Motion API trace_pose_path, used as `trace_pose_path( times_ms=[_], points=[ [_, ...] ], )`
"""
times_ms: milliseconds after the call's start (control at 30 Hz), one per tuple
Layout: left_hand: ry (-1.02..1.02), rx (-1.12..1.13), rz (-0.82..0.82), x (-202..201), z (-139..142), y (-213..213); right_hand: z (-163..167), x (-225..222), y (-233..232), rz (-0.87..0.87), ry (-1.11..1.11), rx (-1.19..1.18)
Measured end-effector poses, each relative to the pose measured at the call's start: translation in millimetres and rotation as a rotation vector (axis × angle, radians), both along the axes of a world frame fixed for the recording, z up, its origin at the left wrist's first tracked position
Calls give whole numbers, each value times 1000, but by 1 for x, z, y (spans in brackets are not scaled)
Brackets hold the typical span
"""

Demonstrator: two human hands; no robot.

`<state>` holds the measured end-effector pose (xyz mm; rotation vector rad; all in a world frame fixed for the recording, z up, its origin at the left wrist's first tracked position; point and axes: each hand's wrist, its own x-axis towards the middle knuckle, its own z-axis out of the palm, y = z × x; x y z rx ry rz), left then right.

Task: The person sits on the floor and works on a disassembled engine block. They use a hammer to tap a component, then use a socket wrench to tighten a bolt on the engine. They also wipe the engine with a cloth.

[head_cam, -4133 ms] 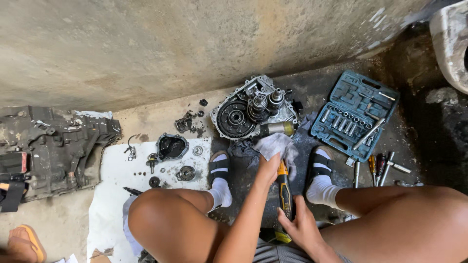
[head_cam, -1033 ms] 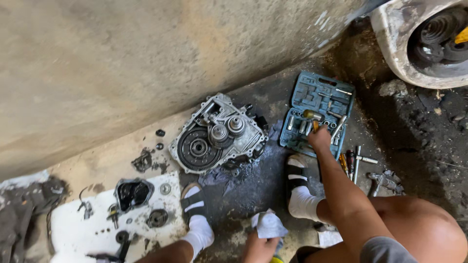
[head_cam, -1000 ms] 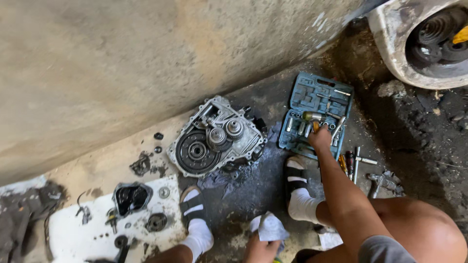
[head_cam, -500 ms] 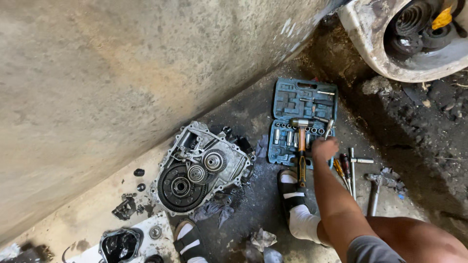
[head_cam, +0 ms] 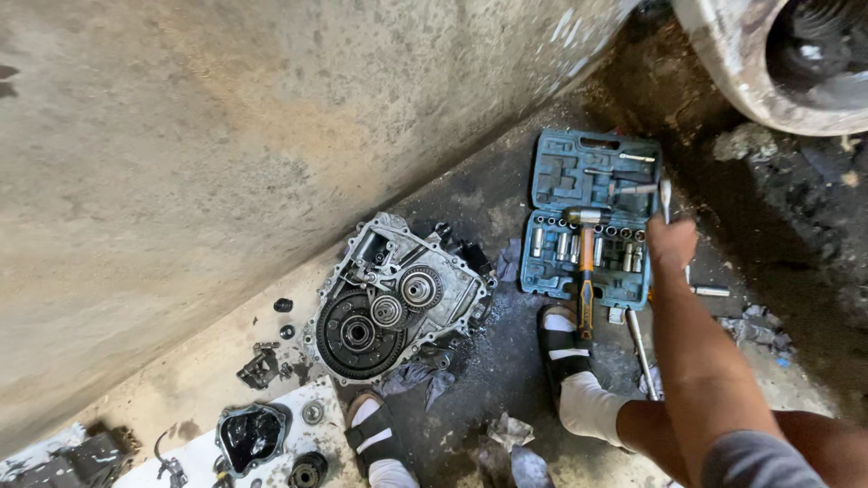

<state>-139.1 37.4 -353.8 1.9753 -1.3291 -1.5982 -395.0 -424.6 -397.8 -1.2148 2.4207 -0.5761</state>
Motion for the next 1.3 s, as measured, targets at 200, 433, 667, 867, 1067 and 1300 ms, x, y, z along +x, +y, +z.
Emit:
trace_pose_path(
  times_ms=[200,433,667,867,1067,1300],
  points=[
    [-50,2,-104,-26,-4,12,125,-46,-87,780,165,89],
    [-203,-51,-117,-4,0,13,269,-51,26,698,-559,-267],
    [-260,109,-244,28,-1,23,223,-76,184,500,-1678,-184],
    [-294,136,-247,43,-15,28,91,-122,260,153,-1022,-10],
    [-307,143,-225,56,-15,20,50,-123,289,104,-1119,231],
    [-292,279,-270,61,-26,3,95,-54,240,358,-1271,383]
  ],
)
